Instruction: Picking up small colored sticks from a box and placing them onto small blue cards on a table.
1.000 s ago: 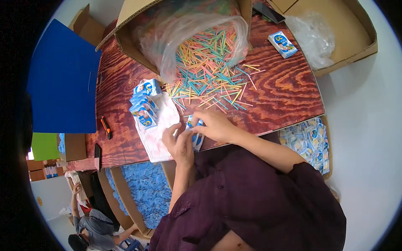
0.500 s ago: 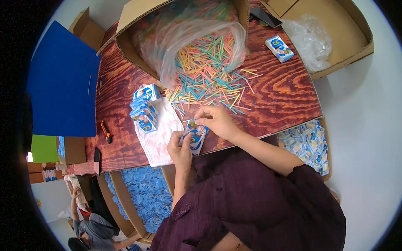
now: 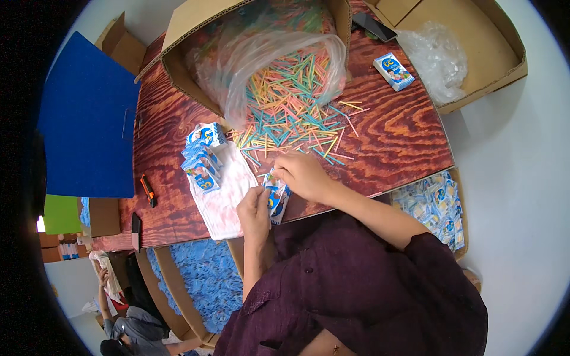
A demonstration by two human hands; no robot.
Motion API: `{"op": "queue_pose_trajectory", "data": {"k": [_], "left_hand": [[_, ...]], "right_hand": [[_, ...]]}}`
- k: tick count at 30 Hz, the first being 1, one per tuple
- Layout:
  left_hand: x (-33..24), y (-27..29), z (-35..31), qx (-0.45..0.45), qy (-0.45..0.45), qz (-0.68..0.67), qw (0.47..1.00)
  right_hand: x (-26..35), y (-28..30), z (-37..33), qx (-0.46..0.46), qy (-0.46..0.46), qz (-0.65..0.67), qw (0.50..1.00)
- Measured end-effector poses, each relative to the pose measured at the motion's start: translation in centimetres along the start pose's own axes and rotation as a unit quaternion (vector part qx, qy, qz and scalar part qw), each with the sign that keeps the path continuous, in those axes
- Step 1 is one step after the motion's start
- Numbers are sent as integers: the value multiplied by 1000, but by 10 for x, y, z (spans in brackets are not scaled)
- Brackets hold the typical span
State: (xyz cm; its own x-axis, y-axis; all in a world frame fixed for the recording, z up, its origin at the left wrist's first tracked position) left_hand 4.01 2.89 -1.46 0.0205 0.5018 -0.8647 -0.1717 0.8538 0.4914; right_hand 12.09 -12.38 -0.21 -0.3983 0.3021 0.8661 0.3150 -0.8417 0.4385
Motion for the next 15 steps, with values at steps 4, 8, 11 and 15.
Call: {"op": "queue_pose_trajectory", "data": {"k": [4,8,11,15], "left_hand": [[8,6,-4,-42,0,-44,998],[13,5,-5,-52,37,-127,990],[5,6,-2,-50,56,-145,987],[12,8,-6,-60,56,-147,986]], "right_hand": [[-23,3,26,51,-25,-48,997],[-26,1,77,-44,10,-140,989],[-30,-6,105,-153,39,-341,927],[-30,-21,120,-131,7,-436,890]]}}
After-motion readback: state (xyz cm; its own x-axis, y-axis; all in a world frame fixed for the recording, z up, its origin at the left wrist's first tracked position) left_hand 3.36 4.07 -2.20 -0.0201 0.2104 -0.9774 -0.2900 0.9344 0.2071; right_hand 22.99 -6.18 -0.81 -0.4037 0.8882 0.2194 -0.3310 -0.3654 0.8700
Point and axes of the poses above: each hand's wrist, its own z-axis towards the middle knuckle, its own y-axis out of the back of the hand, x = y × z, the point moved 4 cm from there along z, towards the middle knuckle, and after that the axes turned 3 degrees about x, right-handed, at the moved point
